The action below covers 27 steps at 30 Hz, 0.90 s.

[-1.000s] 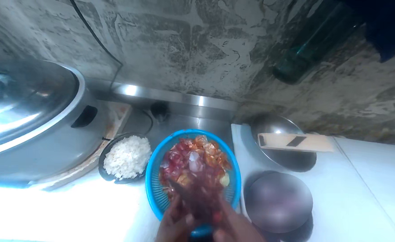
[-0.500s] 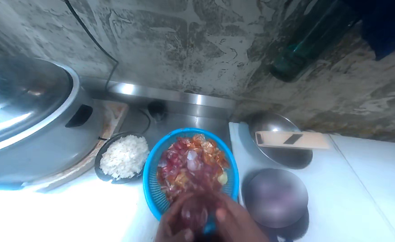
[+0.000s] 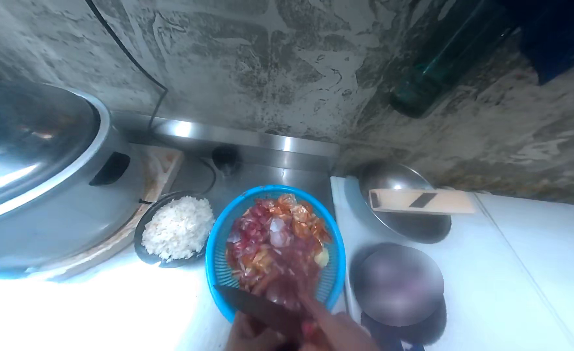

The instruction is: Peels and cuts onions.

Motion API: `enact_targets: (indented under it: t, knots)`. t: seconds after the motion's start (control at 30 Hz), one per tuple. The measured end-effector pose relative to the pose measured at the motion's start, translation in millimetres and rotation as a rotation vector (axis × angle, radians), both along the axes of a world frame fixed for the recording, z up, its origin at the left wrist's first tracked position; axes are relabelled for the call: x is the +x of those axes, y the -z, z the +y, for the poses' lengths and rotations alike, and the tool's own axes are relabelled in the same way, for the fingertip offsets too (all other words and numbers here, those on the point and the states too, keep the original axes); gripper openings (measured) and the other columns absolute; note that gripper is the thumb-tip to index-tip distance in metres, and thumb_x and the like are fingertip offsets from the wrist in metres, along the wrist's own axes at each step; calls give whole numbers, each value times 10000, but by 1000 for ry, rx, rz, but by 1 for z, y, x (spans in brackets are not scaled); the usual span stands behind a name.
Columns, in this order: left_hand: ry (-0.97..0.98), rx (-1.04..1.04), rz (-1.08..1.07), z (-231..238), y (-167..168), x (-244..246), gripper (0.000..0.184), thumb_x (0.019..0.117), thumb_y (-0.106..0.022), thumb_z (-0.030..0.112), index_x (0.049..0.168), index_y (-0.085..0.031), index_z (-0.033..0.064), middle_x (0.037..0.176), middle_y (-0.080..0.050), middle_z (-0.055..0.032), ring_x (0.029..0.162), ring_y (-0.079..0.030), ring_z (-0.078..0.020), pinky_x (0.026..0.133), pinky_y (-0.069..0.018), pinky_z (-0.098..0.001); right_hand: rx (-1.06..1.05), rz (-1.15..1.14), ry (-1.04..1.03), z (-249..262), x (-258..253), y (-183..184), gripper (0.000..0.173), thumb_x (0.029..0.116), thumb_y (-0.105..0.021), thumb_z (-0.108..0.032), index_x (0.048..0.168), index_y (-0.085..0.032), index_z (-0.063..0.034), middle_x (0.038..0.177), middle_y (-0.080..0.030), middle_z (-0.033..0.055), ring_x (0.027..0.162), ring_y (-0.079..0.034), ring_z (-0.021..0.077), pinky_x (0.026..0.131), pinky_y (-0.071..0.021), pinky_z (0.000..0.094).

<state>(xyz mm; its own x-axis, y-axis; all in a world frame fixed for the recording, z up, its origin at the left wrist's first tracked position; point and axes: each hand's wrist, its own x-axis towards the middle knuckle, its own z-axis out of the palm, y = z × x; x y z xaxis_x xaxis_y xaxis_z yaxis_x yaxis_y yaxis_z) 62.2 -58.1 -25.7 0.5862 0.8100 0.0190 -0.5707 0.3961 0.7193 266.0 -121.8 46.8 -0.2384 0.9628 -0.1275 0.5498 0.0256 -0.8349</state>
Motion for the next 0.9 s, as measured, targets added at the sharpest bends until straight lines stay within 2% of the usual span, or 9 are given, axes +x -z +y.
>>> enact_targets:
  t: [0.2,0.3,0.37,0.47,0.57,0.63,0.73,0.8,0.9]
  knots:
    - [20,79,28,0,6,-6,523,897,-767,191,1388,-589,169,1212,-723,-47,1055,-707,-167,958,-574,-401,38,33,30,3,-2,7,603,1072,-438,-468,1476,-467,-21,821,-687,137,648,-668,229,599,-575,462]
    - [85,159,29,1,5,-8,664,915,-750,206,1514,-475,123,1383,-631,-72,1179,-653,-198,1014,-547,-414,8,181,146,7,3,15,563,1075,-460,-429,1435,-511,1,907,-700,112,700,-657,155,662,-584,388]
    - [114,172,12,0,3,-6,717,907,-752,235,1537,-438,96,1407,-602,-139,1194,-644,-279,1001,-553,-464,-69,277,266,11,8,21,527,1068,-486,-381,1452,-488,-20,859,-661,44,637,-596,106,596,-551,328]
    - [142,101,-92,1,6,-4,728,904,-746,211,1535,-388,146,1430,-560,-196,1201,-623,-362,983,-546,-508,-112,325,360,13,13,23,546,1063,-490,-391,1494,-442,-59,800,-623,11,576,-550,102,519,-512,311]
    - [123,50,-109,3,8,-5,597,921,-721,195,1468,-481,177,1439,-568,-146,1180,-639,-297,971,-550,-464,-55,243,268,6,13,16,650,1062,-481,-444,1538,-374,-14,876,-660,55,628,-584,111,590,-550,345]
    - [75,-6,-70,3,7,-4,603,910,-739,204,1465,-504,187,1387,-610,-93,1176,-642,-247,984,-549,-470,-14,158,172,1,11,10,698,1060,-483,-455,1547,-349,26,897,-695,112,680,-646,156,660,-585,407]
    - [40,-46,-76,2,10,-4,602,918,-740,193,1473,-507,185,1352,-643,-86,1162,-658,-232,983,-556,-471,-11,59,43,-3,7,5,721,1063,-475,-457,1568,-314,31,839,-689,144,664,-661,216,642,-584,456]
    - [72,-17,-95,2,9,-4,564,940,-720,210,1473,-536,184,1311,-674,-76,1126,-676,-197,976,-562,-425,4,2,16,-3,5,6,689,1065,-462,-471,1547,-367,12,790,-676,135,632,-653,234,607,-569,471]
    - [97,59,-82,3,8,-6,550,947,-711,266,1466,-557,170,1305,-678,-66,1121,-672,-174,981,-554,-406,62,0,46,-2,4,9,594,1072,-440,-465,1444,-500,-5,810,-688,125,656,-671,221,614,-577,461]
